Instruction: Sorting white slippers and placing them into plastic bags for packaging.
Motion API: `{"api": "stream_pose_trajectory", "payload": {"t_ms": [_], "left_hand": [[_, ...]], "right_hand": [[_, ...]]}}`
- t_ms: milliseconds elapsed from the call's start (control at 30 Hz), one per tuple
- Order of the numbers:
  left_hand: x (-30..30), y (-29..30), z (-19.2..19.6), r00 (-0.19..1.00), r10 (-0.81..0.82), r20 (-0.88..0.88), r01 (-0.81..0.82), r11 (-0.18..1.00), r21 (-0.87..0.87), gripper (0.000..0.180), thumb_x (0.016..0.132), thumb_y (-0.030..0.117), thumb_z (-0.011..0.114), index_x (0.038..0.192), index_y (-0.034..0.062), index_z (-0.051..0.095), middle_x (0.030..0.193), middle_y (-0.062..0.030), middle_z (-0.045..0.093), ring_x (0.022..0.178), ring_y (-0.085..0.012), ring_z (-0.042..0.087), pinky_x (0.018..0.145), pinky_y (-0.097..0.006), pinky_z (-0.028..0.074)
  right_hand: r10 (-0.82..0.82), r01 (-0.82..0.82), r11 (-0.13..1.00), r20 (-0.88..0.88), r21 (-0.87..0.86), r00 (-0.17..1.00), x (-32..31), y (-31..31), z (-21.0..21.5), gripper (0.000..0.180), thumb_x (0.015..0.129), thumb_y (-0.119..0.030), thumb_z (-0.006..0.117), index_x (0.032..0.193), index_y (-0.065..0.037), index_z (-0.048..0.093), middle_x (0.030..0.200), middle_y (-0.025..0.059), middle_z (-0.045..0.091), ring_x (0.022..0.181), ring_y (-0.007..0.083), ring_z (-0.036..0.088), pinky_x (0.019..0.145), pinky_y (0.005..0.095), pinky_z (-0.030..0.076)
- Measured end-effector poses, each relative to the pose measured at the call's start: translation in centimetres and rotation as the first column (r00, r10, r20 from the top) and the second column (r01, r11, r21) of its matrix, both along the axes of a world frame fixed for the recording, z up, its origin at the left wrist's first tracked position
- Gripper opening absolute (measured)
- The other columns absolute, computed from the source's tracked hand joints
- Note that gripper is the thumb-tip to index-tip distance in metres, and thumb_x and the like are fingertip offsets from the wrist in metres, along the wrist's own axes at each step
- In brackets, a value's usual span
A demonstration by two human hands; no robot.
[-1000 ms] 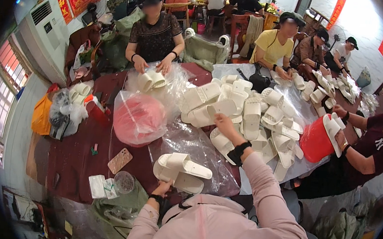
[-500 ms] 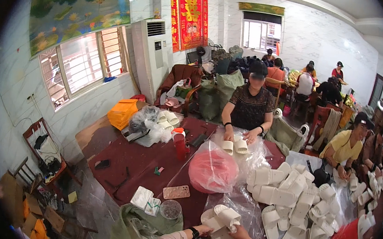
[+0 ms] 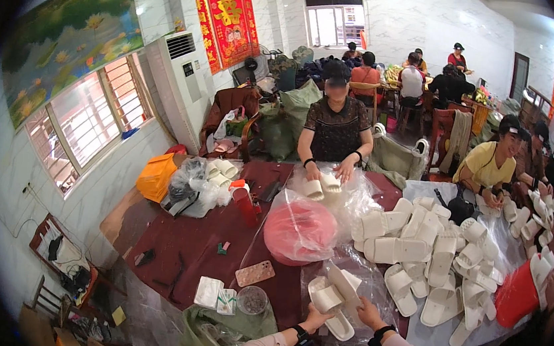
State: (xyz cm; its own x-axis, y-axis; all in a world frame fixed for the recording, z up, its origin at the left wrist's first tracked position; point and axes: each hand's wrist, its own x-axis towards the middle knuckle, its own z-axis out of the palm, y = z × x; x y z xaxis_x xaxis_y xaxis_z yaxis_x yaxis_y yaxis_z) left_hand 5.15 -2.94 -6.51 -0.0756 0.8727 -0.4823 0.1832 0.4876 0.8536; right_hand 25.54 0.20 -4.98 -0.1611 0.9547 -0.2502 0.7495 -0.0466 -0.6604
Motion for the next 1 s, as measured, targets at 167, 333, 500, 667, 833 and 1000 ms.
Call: {"api": "stream_pose_trajectory", "payload": {"t_ms": [167, 333, 500, 667, 833, 1000], "left_hand": [[-0.4, 0.4, -5.2, 0.961, 0.207, 0.181, -0.21, 0.978, -0.004, 0.067, 0.068, 0.006, 0.064, 0.121, 0.0074, 0.023, 0.115, -0.0118, 0.04, 0.106, -0.0237, 0.042, 0.085, -0.035, 0.039], [-0.2, -0.3, -2.1, 0.845, 0.172, 0.507, -0.087, 0.978, -0.189, 0.067, 0.073, -0.003, 0.051, 0.13, 0.0119, 0.02, 0.119, -0.009, 0.04, 0.102, -0.0241, 0.046, 0.075, -0.04, 0.046], [1.6, 1.3, -5.3, 0.963, -0.17, 0.211, 0.145, 0.981, 0.13, 0.046, 0.077, -0.002, 0.052, 0.121, 0.0039, 0.041, 0.112, -0.0084, 0.051, 0.099, -0.0177, 0.049, 0.076, -0.034, 0.045], [0.5, 3.0, -3.0, 0.689, -0.423, -0.588, 0.409, 0.897, -0.166, 0.042, 0.071, 0.025, 0.057, 0.107, 0.0037, 0.054, 0.107, -0.023, 0.053, 0.1, -0.0372, 0.051, 0.084, -0.042, 0.042], [-0.5, 0.9, -0.6, 0.32, -0.747, -0.583, 0.711, 0.596, -0.374, 0.056, 0.076, 0.021, 0.051, 0.127, 0.0061, 0.035, 0.138, -0.0225, 0.012, 0.128, -0.0347, 0.017, 0.101, -0.045, 0.022], [-0.5, -2.3, -1.9, 0.16, -0.669, -0.726, 0.785, 0.532, -0.318, 0.061, 0.076, 0.014, 0.05, 0.131, 0.0062, 0.026, 0.139, -0.0227, 0.009, 0.129, -0.0352, 0.015, 0.1, -0.046, 0.024]], "right_hand": [[0.024, 0.014, 0.992, -0.295, 0.124, 0.955, 1.0, -0.2, -3.2, 0.039, 0.077, -0.014, 0.056, 0.114, -0.005, 0.046, 0.101, 0.0211, 0.057, 0.095, 0.032, 0.055, 0.08, 0.0378, 0.043], [-0.185, 0.117, 0.981, -0.587, -0.152, 0.788, 4.0, -1.5, -3.5, 0.04, 0.076, -0.01, 0.056, 0.113, 0.0, 0.047, 0.101, 0.0135, 0.058, 0.096, 0.0232, 0.054, 0.082, 0.0338, 0.042], [-0.15, 0.135, 0.989, -0.437, -0.065, 0.887, 6.7, -1.6, -7.0, 0.038, 0.076, -0.007, 0.056, 0.112, 0.002, 0.05, 0.104, 0.0111, 0.056, 0.097, 0.0189, 0.052, 0.086, 0.0293, 0.039], [-0.176, 0.197, 0.98, -0.498, -0.01, 0.849, 5.4, 0.6, -2.3, 0.037, 0.075, -0.01, 0.057, 0.11, 0.0, 0.052, 0.105, 0.0176, 0.057, 0.098, 0.0282, 0.054, 0.084, 0.0336, 0.041], [-0.253, 0.296, 0.946, -0.269, 0.133, 0.929, 4.9, -0.4, 0.2, 0.038, 0.075, -0.006, 0.055, 0.113, -0.003, 0.05, 0.101, 0.0145, 0.057, 0.092, 0.0306, 0.054, 0.077, 0.0339, 0.044], [-0.154, 0.07, 0.906, 0.171, 0.417, 0.973, 3.6, -2.8, 2.9, 0.046, 0.07, -0.005, 0.054, 0.116, -0.01, 0.048, 0.098, 0.0132, 0.056, 0.089, 0.0291, 0.054, 0.071, 0.039, 0.045]]}}
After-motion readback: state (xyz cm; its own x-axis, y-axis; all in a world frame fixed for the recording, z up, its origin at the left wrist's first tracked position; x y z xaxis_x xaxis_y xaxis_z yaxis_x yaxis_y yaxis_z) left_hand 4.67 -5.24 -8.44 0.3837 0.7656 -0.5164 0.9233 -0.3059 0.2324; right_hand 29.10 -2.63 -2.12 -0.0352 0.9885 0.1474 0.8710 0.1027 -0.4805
